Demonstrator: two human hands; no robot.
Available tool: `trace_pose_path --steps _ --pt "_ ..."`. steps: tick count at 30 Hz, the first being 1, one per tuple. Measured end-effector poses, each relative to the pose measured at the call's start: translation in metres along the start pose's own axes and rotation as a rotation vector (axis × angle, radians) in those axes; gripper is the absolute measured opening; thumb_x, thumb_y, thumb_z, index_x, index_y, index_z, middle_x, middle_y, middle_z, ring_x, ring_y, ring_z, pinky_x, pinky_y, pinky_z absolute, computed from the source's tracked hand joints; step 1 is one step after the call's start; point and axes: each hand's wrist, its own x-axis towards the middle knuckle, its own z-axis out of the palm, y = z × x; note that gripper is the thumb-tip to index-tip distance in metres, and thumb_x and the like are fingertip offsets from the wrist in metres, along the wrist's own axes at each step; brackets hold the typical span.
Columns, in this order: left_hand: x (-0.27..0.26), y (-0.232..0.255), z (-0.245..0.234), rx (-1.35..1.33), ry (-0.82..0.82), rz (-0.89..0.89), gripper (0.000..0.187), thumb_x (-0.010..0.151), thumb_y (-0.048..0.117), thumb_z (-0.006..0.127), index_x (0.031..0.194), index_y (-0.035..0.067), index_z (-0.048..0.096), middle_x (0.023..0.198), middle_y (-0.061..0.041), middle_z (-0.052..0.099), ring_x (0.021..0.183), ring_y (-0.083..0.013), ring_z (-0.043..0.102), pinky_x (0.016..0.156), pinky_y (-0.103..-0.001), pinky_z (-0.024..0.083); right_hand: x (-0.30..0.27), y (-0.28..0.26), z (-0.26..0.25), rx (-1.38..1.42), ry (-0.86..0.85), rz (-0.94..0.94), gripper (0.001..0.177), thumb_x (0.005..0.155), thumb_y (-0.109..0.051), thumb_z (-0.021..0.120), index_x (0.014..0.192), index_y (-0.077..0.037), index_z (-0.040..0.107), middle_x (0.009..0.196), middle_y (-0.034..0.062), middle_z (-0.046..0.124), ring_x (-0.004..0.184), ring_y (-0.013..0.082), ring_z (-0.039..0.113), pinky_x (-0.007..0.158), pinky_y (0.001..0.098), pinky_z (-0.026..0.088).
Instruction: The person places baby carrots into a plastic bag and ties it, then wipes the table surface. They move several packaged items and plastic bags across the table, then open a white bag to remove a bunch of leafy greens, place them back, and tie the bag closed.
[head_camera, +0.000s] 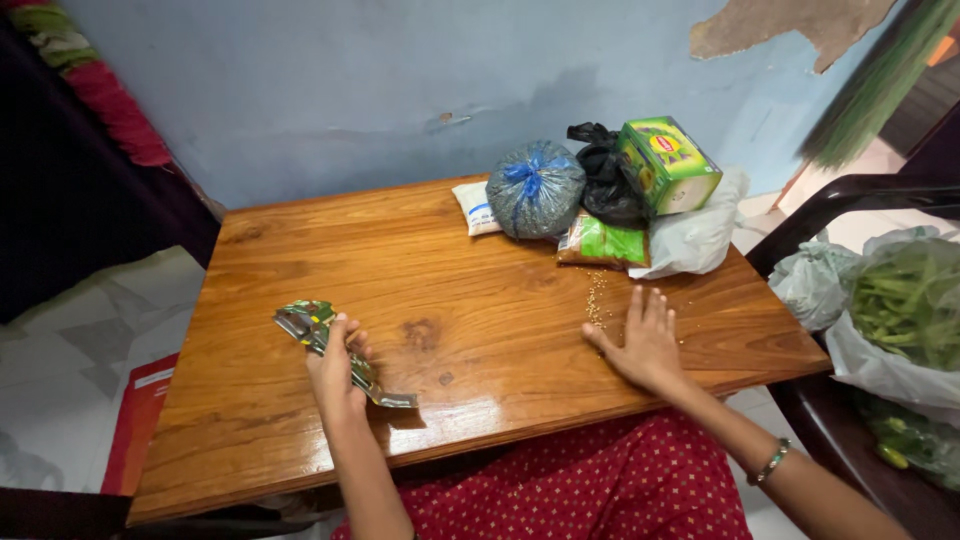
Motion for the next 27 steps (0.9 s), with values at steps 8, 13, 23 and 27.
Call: trace_pose_path --steps 8,13,23,27 --pt "-0.002 -0.006 0.005 -0.044 -0.049 0.000 0.023 0.094 0.020 0.071 0.113 0.010 0.063 0.092 -0.004 0.068 0.074 -0.0147 0.065 0.058 -0.030 0.053 0.075 -0.039 0.045 0.132 0.226 -0.159 0.103 0.097 -0.071 0.035 0.155 0.011 0.016 0.164 0.0315 0.016 0.154 0.0424 0.010 0.125 0.0467 0.006" --pt "0.003 -0.001 -0.007 -0.038 -0.019 0.024 0.024 0.094 0.021 0.072 0.114 0.010 0.063 0.094 -0.005 0.069 0.076 -0.0148 0.066 0.058 -0.030 0.053 0.096 -0.057 0.062 0.164 0.347 -0.221 0.096 0.098 -0.063 0.046 0.149 0.017 0.029 0.155 0.0375 0.032 0.149 0.0477 0.025 0.125 0.0496 0.014" --pt "0.002 -0.010 0.004 -0.035 -0.021 -0.011 0.028 0.092 0.022 0.073 0.115 0.011 0.063 0.094 -0.004 0.070 0.077 -0.0147 0.067 0.058 -0.030 0.053 0.131 -0.059 0.067 0.244 0.267 -0.539 0.071 0.103 -0.039 0.046 0.150 0.013 0.034 0.151 0.0359 0.040 0.141 0.0488 0.039 0.122 0.0507 0.026" --pt "0.002 -0.008 0.003 -0.043 -0.016 -0.005 0.028 0.092 0.022 0.074 0.115 0.011 0.063 0.094 -0.005 0.069 0.076 -0.0147 0.066 0.059 -0.029 0.053 0.158 -0.080 0.069 0.310 0.267 -0.699 0.070 0.106 -0.039 0.043 0.152 0.013 0.031 0.155 0.0356 0.036 0.144 0.0476 0.036 0.121 0.0495 0.027"
